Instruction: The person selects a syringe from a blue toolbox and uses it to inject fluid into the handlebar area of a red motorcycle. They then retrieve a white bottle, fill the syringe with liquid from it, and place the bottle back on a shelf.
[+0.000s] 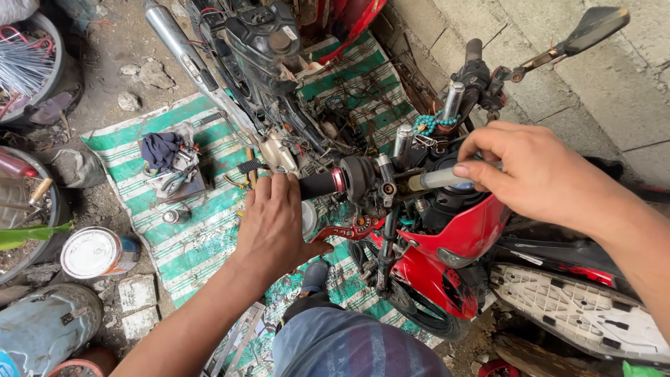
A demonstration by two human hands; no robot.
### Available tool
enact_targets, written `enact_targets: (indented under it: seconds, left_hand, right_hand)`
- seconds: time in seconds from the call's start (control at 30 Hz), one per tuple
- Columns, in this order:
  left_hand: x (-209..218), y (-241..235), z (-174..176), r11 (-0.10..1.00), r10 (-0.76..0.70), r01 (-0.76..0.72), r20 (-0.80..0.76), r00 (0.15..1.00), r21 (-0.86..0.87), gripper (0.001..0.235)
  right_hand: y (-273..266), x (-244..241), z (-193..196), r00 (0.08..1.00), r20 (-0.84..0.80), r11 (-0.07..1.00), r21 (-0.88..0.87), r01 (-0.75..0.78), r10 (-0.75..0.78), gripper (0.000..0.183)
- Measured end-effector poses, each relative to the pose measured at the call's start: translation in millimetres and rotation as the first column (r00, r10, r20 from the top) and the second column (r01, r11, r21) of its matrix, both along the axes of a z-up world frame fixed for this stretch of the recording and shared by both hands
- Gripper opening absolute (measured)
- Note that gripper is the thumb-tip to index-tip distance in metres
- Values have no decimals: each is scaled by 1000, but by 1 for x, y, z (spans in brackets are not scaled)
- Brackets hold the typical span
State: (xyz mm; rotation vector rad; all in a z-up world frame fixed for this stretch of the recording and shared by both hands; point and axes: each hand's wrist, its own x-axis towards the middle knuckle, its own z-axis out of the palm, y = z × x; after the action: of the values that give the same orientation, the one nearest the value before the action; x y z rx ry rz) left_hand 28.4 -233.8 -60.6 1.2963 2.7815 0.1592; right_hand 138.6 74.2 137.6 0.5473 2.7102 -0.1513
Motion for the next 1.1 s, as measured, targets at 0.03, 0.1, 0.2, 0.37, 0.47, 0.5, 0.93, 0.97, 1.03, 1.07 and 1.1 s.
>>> enact_targets:
  seconds: [0.03,0.1,0.2,0.37,0.47,0.5,0.93,0.97,1.03,1.07,1.1]
  left_hand:
    - [1,1,-1,1000,-2,2,-4,1000,26,140]
    - [2,1,0,1000,0,0,3,1000,10,139]
    - [2,2,0,1000,3,-3,15,1000,0,140]
    - [2,2,-2,1000,5,-5,5,1000,13,146]
    - [2,2,-4,999,-1,1,-5,1000,48,144]
    - [2,2,-4,999,-3,3,-4,1000,44,143]
    - [0,1,-8,998,-5,6,-24,1000,59,144]
    - [0,1,-8,998,-5,7,-23,1000,60,144]
    - [0,1,-8,998,4,-2,-28,1000,67,143]
    - [-1,1,-8,998,4,-3,-27,1000,67,143]
    - [-1,1,-8,997,3,-1,-32,999,77,143]
  right_hand:
    - [-2,0,3,998,63,999,27,18,-19,21]
    - [-2,3,4,996,84,998,63,-21,16,23]
    - [-7,1,10,995,101,997,80,5,-14,29]
    - [-14,-10,17,984,179,996,86,-18,2,16]
    - [-22,-15,25,956,293,991,135,-3,-37,16]
    - [-19,-15,23,954,301,989,147,-32,-14,16]
    - [-6,-12,14,957,291,995,96,-35,5,15]
    - [-11,-13,18,957,291,995,96,-34,4,15]
    - [-21,-16,25,913,408,992,123,-24,-29,17]
    - [-26,-17,28,912,409,992,123,-24,-28,17]
    - [-31,-18,32,886,460,988,156,-13,-61,19]
